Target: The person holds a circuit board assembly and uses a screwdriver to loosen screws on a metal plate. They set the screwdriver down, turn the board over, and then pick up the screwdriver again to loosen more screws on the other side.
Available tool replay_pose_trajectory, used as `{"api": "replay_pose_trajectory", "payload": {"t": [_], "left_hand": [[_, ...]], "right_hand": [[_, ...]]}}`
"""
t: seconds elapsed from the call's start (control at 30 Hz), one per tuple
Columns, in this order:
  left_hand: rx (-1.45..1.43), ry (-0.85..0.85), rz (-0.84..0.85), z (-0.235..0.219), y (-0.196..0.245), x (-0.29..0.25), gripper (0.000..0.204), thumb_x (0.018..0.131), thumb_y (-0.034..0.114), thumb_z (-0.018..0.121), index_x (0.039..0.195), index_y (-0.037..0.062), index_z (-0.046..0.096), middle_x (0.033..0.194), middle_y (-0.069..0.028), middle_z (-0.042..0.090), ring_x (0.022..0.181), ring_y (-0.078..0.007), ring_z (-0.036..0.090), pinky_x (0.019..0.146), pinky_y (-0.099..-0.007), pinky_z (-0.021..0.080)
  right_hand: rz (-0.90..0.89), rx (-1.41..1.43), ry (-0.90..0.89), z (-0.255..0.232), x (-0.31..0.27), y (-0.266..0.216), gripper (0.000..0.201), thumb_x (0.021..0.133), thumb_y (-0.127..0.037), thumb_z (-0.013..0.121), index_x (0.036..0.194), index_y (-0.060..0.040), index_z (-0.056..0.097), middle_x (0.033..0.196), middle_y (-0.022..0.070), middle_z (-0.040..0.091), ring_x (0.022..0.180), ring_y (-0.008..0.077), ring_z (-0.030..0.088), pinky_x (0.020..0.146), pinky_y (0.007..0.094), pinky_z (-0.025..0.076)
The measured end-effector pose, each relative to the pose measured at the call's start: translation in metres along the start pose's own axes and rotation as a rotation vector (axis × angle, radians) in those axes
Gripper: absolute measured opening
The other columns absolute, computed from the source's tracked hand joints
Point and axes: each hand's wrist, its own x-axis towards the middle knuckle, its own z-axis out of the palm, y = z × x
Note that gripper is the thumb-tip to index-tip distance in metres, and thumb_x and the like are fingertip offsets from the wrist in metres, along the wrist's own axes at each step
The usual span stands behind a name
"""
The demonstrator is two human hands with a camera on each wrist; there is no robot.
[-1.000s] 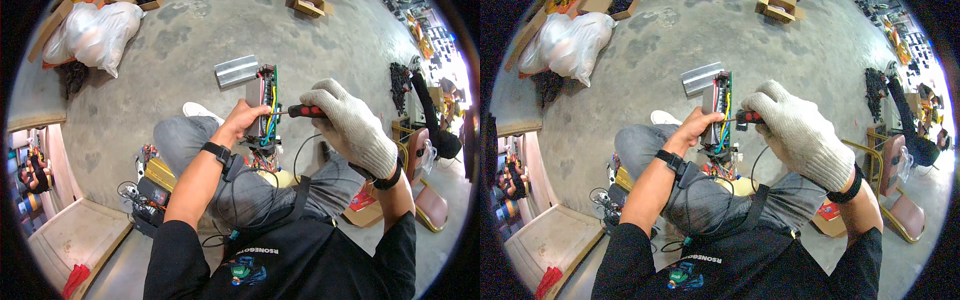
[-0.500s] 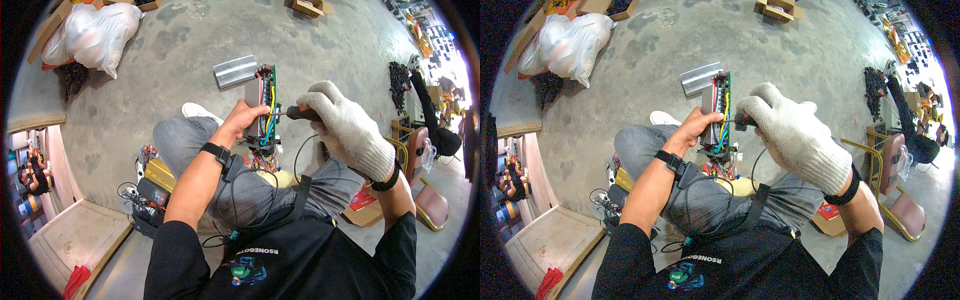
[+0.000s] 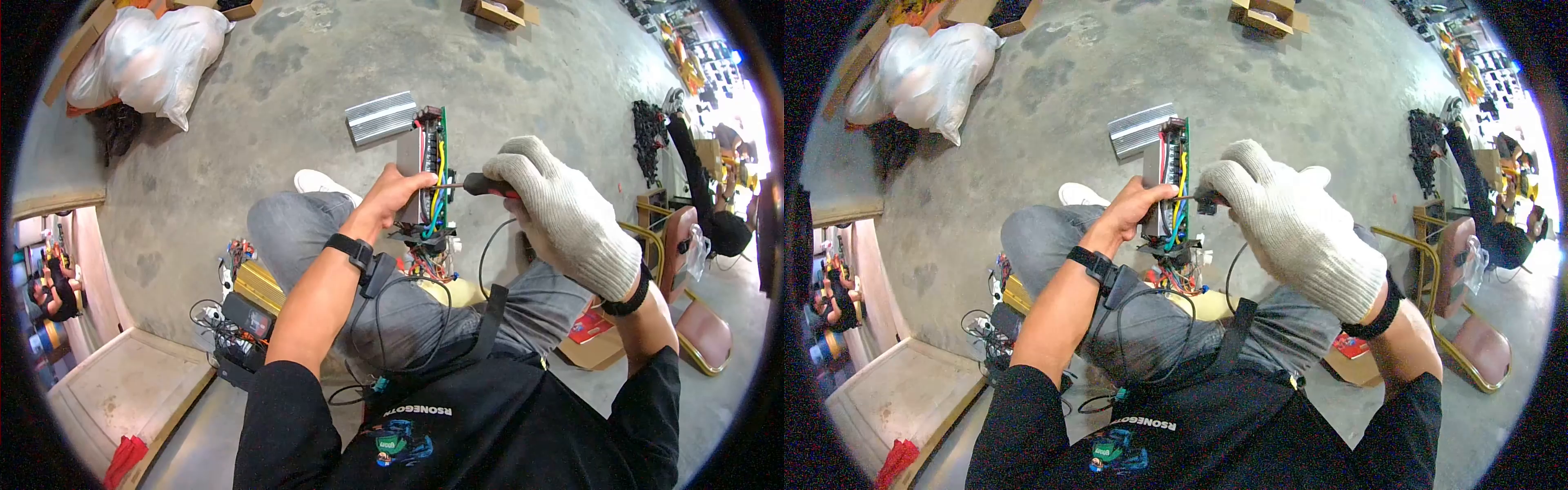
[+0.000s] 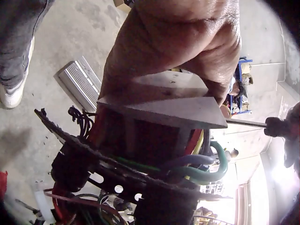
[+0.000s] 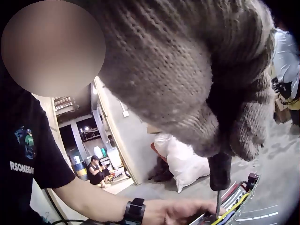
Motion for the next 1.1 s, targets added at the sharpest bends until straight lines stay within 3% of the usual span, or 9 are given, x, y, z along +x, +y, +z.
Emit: {"api": "replay_pose_trajectory", "payload": {"t": [0.17, 0.23, 0.37, 0.43, 0.53, 0.73, 0.8, 0.93, 1.1], "left_hand": [[0.002, 0.024, 0.043, 0.001, -0.007, 0.004, 0.038, 0.088, 0.028, 0.076, 0.111, -0.0022, 0.069, 0.096, -0.0087, 0.073, 0.08, -0.0157, 0.07, 0.069, -0.032, 0.056], [-0.008, 0.039, 0.051, 0.0, -0.004, 0.001, 0.038, 0.088, 0.028, 0.076, 0.11, -0.0021, 0.069, 0.096, -0.0088, 0.073, 0.079, -0.0157, 0.07, 0.068, -0.0318, 0.056], [-0.005, 0.029, 0.016, 0.0, -0.005, 0.003, 0.036, 0.086, 0.024, 0.077, 0.109, -0.0028, 0.071, 0.097, -0.0102, 0.074, 0.081, -0.0162, 0.071, 0.068, -0.0321, 0.057], [-0.021, 0.037, 0.037, 0.003, 0.001, -0.002, 0.035, 0.085, 0.022, 0.078, 0.109, -0.0026, 0.071, 0.098, -0.0105, 0.074, 0.08, -0.0162, 0.071, 0.068, -0.0335, 0.057], [0.01, 0.036, 0.11, 0.005, -0.004, 0.002, 0.041, 0.087, 0.033, 0.077, 0.112, 0.001, 0.071, 0.095, -0.0065, 0.073, 0.076, -0.0141, 0.068, 0.065, -0.0302, 0.053], [0.045, 0.04, 0.056, 0.002, -0.004, 0.001, 0.043, 0.083, 0.031, 0.079, 0.112, 0.0003, 0.071, 0.096, -0.0093, 0.074, 0.079, -0.016, 0.069, 0.069, -0.0324, 0.055], [0.002, 0.038, 0.078, 0.001, -0.008, 0.005, 0.044, 0.083, 0.031, 0.08, 0.113, -0.0003, 0.07, 0.096, -0.0099, 0.074, 0.08, -0.0163, 0.07, 0.069, -0.033, 0.056], [0.093, 0.108, 0.014, 0.001, -0.011, 0.008, 0.047, 0.082, 0.03, 0.08, 0.114, -0.0031, 0.069, 0.1, -0.0114, 0.074, 0.085, -0.0174, 0.07, 0.074, -0.034, 0.057], [0.087, 0.078, 0.032, 0.006, 0.004, -0.005, 0.046, 0.082, 0.033, 0.079, 0.109, -0.0032, 0.071, 0.092, -0.0093, 0.073, 0.074, -0.0162, 0.068, 0.06, -0.0339, 0.053]], "right_hand": [[0.24, 0.007, -0.002, 0.002, 0.006, -0.009, 0.044, 0.086, -0.003, 0.072, 0.127, -0.0097, 0.058, 0.127, 0.0173, 0.057, 0.106, 0.0427, 0.067, 0.087, 0.048, 0.056], [0.064, 0.061, 0.099, -0.001, 0.001, -0.009, 0.043, 0.087, -0.007, 0.073, 0.127, -0.0091, 0.058, 0.121, 0.0181, 0.062, 0.104, 0.0428, 0.068, 0.086, 0.0486, 0.056], [-0.067, -0.031, 0.034, 0.005, 0.002, 0.003, 0.048, 0.087, -0.011, 0.076, 0.131, -0.0088, 0.055, 0.121, 0.0186, 0.063, 0.104, 0.0416, 0.069, 0.085, 0.0476, 0.056], [0.182, -0.012, 0.105, 0.014, 0.001, 0.001, 0.053, 0.088, -0.023, 0.077, 0.134, -0.0142, 0.053, 0.119, 0.0128, 0.062, 0.095, 0.0392, 0.067, 0.078, 0.0461, 0.055], [0.137, 0.06, 0.166, 0.017, 0.0, 0.006, 0.055, 0.086, -0.018, 0.078, 0.135, -0.0159, 0.053, 0.126, 0.0118, 0.059, 0.094, 0.0407, 0.065, 0.08, 0.0476, 0.055], [-0.124, 0.055, 0.141, 0.016, -0.001, 0.005, 0.043, 0.086, -0.007, 0.075, 0.127, -0.0132, 0.06, 0.123, 0.0119, 0.06, 0.104, 0.0383, 0.06, 0.082, 0.046, 0.054], [0.143, 0.052, 0.07, 0.015, -0.001, -0.002, 0.046, 0.085, -0.005, 0.075, 0.128, -0.0134, 0.059, 0.122, 0.0112, 0.059, 0.104, 0.0387, 0.06, 0.083, 0.0453, 0.054], [0.271, 0.068, 0.106, 0.019, -0.002, 0.002, 0.044, 0.086, -0.008, 0.075, 0.127, -0.0128, 0.059, 0.12, 0.0122, 0.06, 0.107, 0.04, 0.059, 0.085, 0.0454, 0.054], [-0.107, 0.049, 0.118, 0.011, -0.003, 0.01, 0.046, 0.088, -0.016, 0.076, 0.129, -0.0102, 0.057, 0.113, 0.0155, 0.063, 0.103, 0.0411, 0.062, 0.083, 0.0462, 0.055]]}}
